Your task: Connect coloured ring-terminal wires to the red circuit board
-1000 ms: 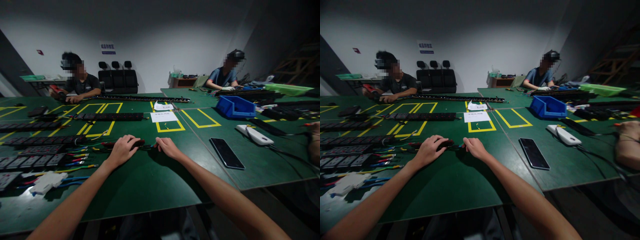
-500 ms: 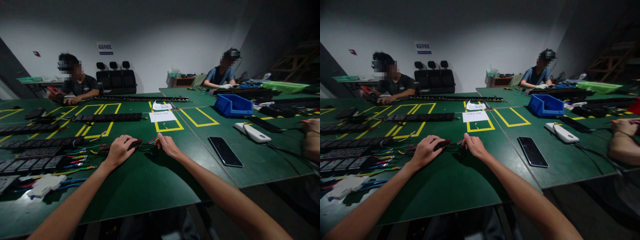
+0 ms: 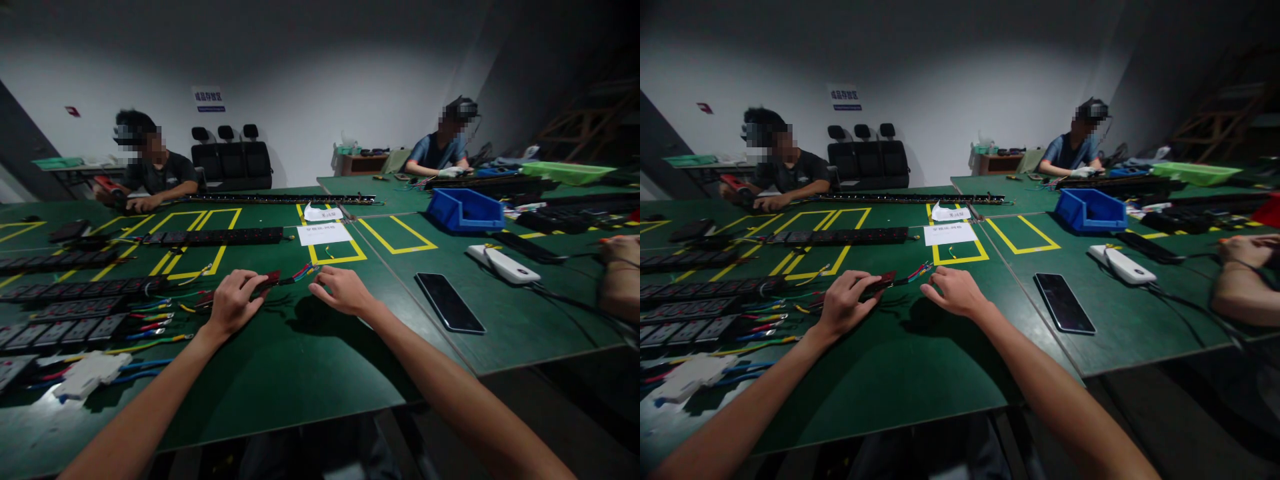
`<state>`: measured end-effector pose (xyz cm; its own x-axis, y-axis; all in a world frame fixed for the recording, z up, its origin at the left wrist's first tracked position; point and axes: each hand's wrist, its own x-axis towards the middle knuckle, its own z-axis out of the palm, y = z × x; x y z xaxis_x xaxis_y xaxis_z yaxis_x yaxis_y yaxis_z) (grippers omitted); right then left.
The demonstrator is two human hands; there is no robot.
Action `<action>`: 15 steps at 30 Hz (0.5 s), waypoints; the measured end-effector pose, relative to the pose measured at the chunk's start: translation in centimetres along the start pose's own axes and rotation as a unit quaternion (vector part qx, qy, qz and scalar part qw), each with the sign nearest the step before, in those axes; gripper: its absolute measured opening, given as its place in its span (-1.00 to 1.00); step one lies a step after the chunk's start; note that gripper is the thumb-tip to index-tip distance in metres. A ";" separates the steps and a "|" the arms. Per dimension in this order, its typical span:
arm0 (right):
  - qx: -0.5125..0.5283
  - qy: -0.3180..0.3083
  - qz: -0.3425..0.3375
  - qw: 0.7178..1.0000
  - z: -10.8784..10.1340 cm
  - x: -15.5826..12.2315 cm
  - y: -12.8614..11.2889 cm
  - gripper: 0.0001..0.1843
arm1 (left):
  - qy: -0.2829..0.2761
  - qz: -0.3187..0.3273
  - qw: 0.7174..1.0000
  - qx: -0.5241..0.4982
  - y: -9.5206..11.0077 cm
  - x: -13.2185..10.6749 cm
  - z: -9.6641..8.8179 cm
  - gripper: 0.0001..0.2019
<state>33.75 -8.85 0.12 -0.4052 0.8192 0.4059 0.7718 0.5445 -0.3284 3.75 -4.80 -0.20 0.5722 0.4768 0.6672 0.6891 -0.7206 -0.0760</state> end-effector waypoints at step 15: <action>-0.079 0.002 -0.047 0.996 0.2 -0.1 -1.4 -0.59 | 0.064 0.016 0.998 0.010 -0.2 0.1 0.2 -0.73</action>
<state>32.61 -9.72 0.37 -0.4777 0.7646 0.4327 0.7981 0.5835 -0.1500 3.74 -4.49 -0.28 0.5345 0.3842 0.7528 0.6806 -0.7237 -0.1139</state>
